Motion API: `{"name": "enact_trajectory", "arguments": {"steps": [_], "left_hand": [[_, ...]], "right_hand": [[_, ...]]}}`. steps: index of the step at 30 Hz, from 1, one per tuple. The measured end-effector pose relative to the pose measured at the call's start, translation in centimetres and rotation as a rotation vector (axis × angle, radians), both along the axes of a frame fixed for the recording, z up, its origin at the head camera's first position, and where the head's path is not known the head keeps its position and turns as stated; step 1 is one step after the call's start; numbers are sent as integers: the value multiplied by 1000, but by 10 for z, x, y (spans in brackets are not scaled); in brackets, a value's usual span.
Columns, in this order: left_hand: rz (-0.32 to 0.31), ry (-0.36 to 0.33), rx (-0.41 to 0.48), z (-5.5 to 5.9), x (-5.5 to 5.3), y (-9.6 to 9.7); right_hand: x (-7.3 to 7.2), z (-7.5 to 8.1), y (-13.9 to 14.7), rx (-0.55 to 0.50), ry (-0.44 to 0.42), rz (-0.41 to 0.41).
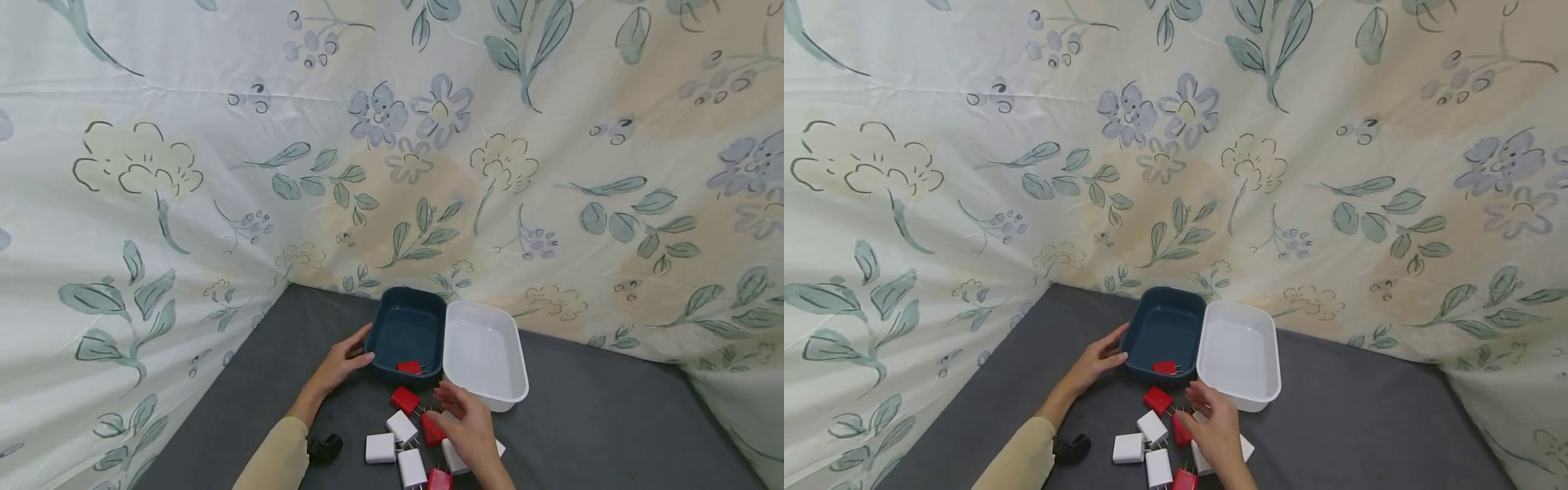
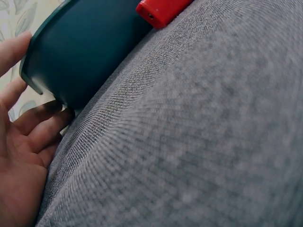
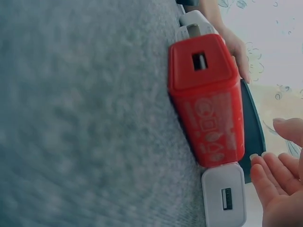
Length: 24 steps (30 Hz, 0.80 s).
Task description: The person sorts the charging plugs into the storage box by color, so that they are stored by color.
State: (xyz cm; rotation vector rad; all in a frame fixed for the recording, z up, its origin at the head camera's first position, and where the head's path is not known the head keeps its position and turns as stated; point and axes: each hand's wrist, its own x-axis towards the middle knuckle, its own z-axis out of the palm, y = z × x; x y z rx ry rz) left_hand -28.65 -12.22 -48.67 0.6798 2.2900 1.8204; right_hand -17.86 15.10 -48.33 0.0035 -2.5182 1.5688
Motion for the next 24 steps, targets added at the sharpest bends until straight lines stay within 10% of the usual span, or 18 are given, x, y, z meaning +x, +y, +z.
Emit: {"name": "enact_trajectory", "arguments": {"steps": [24], "left_hand": [[20, -15, 17, -16, -10, 0]], "right_hand": [[24, -4, 24, -107, -124, -58]]}}
